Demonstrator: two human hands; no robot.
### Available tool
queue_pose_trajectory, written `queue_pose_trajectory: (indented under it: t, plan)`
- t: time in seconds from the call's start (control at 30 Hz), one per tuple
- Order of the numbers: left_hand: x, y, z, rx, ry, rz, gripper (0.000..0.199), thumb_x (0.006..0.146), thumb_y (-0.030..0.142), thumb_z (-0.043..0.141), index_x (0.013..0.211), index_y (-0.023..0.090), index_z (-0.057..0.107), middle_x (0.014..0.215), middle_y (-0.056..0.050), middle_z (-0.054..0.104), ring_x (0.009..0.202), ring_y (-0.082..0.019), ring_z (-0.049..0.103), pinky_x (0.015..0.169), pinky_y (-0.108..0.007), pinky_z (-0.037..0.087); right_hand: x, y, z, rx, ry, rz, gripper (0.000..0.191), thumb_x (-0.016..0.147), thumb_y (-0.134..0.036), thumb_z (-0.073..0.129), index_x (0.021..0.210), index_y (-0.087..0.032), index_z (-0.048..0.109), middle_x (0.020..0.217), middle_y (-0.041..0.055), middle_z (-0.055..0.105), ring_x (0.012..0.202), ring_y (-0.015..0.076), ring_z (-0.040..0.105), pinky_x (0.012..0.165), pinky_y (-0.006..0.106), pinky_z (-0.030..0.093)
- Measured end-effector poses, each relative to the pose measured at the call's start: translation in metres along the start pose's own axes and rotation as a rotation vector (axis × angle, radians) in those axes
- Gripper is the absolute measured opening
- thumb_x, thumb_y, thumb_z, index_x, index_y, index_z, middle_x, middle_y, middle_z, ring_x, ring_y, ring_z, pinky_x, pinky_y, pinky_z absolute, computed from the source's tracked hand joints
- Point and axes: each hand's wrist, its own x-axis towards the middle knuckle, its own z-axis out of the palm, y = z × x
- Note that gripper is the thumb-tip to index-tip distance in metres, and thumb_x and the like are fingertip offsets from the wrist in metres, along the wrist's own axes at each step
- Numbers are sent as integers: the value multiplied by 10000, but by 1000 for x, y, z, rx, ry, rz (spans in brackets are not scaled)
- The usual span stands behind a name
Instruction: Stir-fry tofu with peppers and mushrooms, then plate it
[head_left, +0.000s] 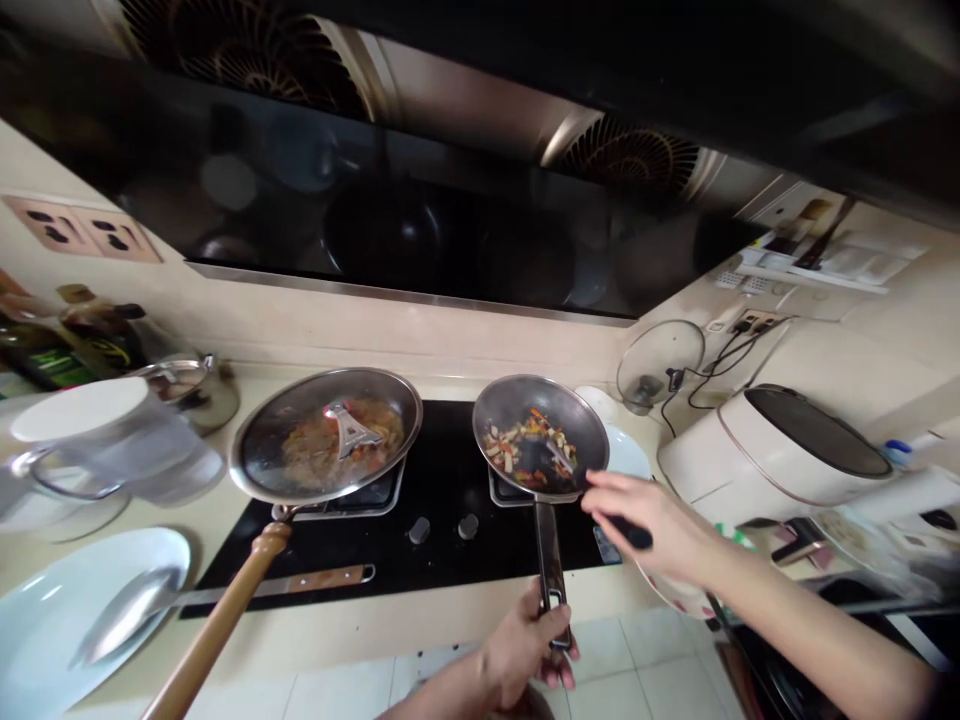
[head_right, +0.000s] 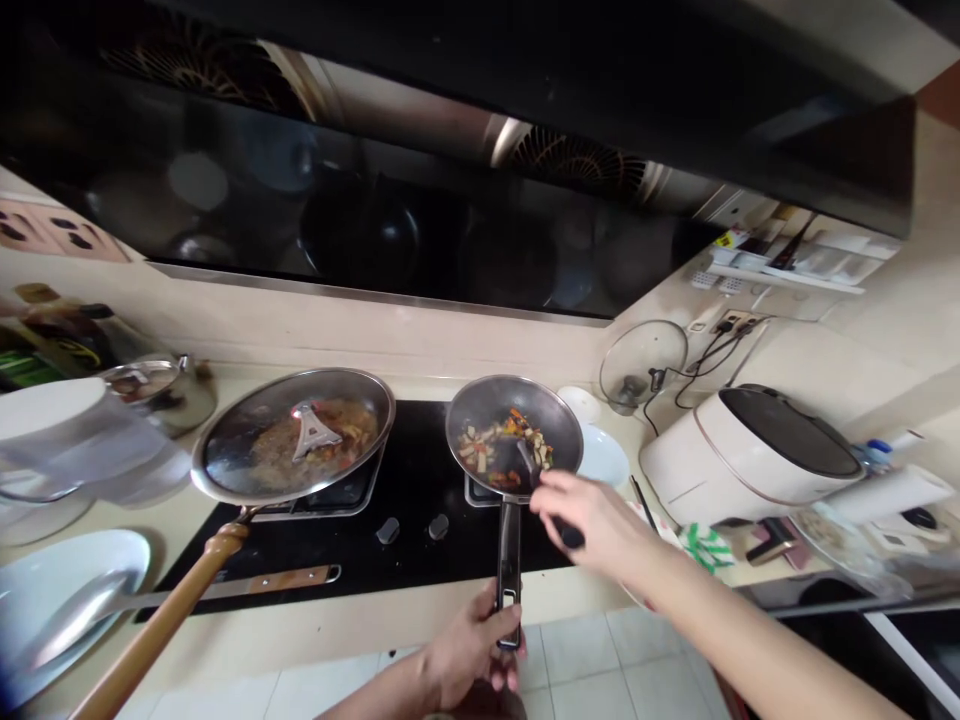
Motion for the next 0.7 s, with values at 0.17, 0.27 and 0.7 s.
queue_pose_trajectory:
  t: [0.17,0.27,0.7]
  plan:
    - [-7,2,-4,91,-1,53,723,626,675,660,1085,178,406,667,15,628,420,-84,553,380,-188,318,19,86,-44,192,364,536,184,739,-377,645,834,-228,695,799,47,738,741,243,710,727,371,587]
    - [-5,1,-6,82,-23,75,708,644,652,669,1097,176,407,649,20,616,431,-87,555,393,-188,332,32,120,-49,418,519,844,179,697,-369,659,778,-210,650,576,55,688,548,274,692,510,370,586]
    - [-9,-4,-2,4,83,180,605,697,564,713,1107,163,521,827,-19,613,631,-112,592,550,-218,417,36,171,-54,242,409,548,173,703,-355,638,784,-211,688,602,27,703,574,218,697,533,277,575]
